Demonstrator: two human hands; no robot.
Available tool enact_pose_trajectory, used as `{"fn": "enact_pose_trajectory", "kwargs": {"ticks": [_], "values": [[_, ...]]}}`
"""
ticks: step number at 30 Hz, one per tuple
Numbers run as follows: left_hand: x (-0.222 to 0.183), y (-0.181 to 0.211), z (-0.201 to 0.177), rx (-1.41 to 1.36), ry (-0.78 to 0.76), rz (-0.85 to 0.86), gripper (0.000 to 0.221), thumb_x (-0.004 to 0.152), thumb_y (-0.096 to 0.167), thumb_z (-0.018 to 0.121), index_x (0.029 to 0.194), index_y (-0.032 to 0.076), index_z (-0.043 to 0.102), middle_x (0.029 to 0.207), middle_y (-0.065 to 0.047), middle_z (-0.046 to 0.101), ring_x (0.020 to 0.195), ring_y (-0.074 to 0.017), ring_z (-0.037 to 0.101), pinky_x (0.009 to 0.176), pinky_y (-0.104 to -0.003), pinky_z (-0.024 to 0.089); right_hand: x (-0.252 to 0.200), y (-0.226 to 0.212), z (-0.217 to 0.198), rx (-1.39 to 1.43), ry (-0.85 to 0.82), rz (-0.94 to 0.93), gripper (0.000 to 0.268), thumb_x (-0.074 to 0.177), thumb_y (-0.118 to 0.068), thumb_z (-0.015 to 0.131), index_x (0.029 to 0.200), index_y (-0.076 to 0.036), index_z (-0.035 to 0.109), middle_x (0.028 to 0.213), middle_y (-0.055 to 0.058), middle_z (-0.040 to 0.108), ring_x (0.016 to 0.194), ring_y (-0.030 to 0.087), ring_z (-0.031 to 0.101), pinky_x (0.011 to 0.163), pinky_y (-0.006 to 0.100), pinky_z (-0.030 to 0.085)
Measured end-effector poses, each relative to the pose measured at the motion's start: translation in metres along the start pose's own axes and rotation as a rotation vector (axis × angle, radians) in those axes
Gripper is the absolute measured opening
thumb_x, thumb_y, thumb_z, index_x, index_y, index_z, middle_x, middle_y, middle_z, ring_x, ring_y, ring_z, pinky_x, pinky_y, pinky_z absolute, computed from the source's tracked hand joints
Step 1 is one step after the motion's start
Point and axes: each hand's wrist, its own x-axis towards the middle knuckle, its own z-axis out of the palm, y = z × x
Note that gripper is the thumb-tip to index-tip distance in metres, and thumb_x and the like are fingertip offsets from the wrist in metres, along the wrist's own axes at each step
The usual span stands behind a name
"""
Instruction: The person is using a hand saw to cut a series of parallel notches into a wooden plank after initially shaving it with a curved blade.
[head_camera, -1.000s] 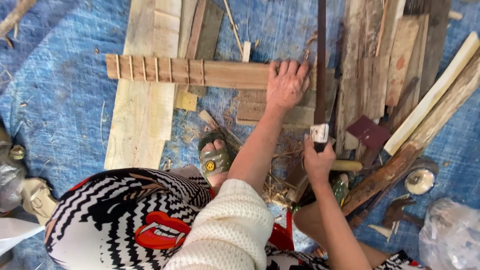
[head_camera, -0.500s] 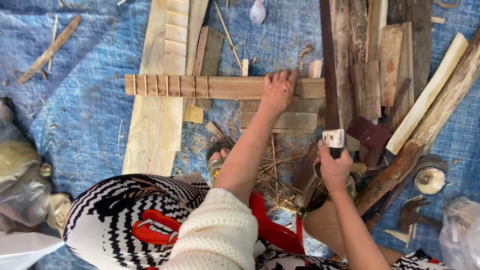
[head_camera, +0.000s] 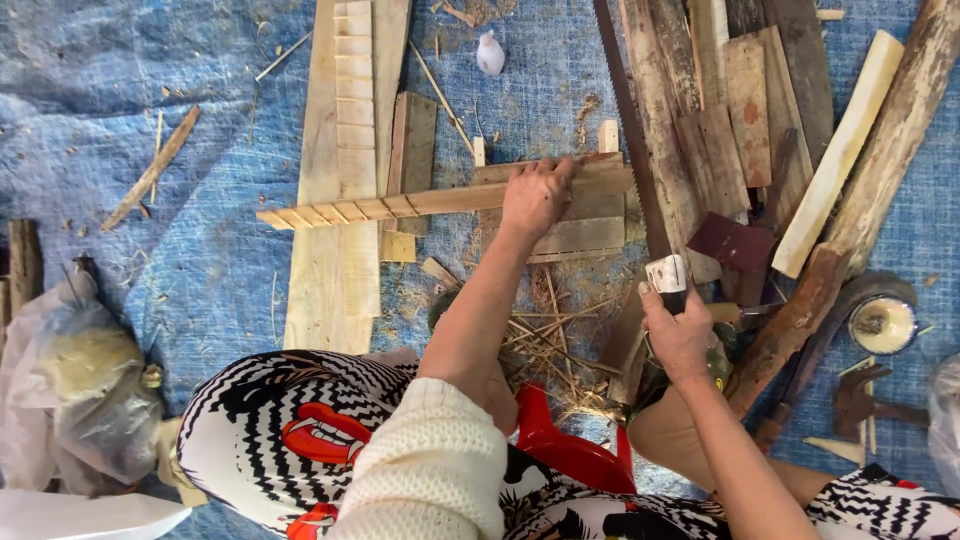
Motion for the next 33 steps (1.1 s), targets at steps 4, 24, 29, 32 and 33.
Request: {"fn": "enact_pose_trajectory", "kwargs": {"ticks": [4,24,29,32,33], "values": [[-0.005,0.002,-0.022,0.052,0.266,0.153,0.019,0.080,0.030,0.069,0.097,0.022,0.065,0.093,-0.005,0.064,0.090,-0.0286,0.068,0.073,-0.043,0.053,0.000,-0.001,0.004,-0.050,0.003,0.043,0.037,0.095,-0.042,0.084,0.084,-0.011,0.066,0.056,0.007,0.063,0.061,0.024,0.068,0.065,0.037,0.053],[-0.016,0.013,-0.012,0.100,0.307,-0.029,0.040,0.086,0.042,0.066,0.119,0.020,0.067,0.131,-0.013,0.060,0.120,-0.0341,0.055,0.092,-0.048,0.047,0.005,0.019,0.030,-0.020,-0.098,0.042,0.031,0.096,-0.033,0.083,0.099,-0.004,0.072,0.061,0.015,0.065,0.059,0.026,0.068,0.058,0.039,0.055],[-0.017,0.015,-0.022,0.073,0.254,-0.098,0.027,0.092,0.038,0.065,0.111,0.021,0.057,0.146,-0.014,0.050,0.143,-0.0402,0.038,0.105,-0.056,0.030,0.005,0.024,0.029,-0.031,-0.077,0.018,0.028,0.097,-0.032,0.084,0.094,-0.007,0.070,0.059,0.012,0.063,0.057,0.022,0.066,0.059,0.036,0.053],[-0.014,0.013,-0.026,0.015,0.132,-0.131,0.032,0.090,0.038,0.071,0.113,0.025,0.054,0.145,-0.009,0.051,0.145,-0.0360,0.036,0.107,-0.058,0.028,0.000,0.014,0.030,-0.034,-0.077,0.026,0.027,0.097,-0.032,0.083,0.094,-0.008,0.071,0.058,0.012,0.064,0.056,0.021,0.066,0.057,0.035,0.053],[-0.013,0.013,-0.028,0.014,0.132,-0.131,0.032,0.090,0.038,0.071,0.113,0.025,0.054,0.145,-0.009,0.051,0.145,-0.0360,0.036,0.107,-0.058,0.028,0.001,0.016,0.031,-0.035,-0.076,0.025,0.027,0.097,-0.032,0.083,0.094,-0.008,0.071,0.058,0.012,0.064,0.056,0.021,0.066,0.057,0.035,0.053]]}}
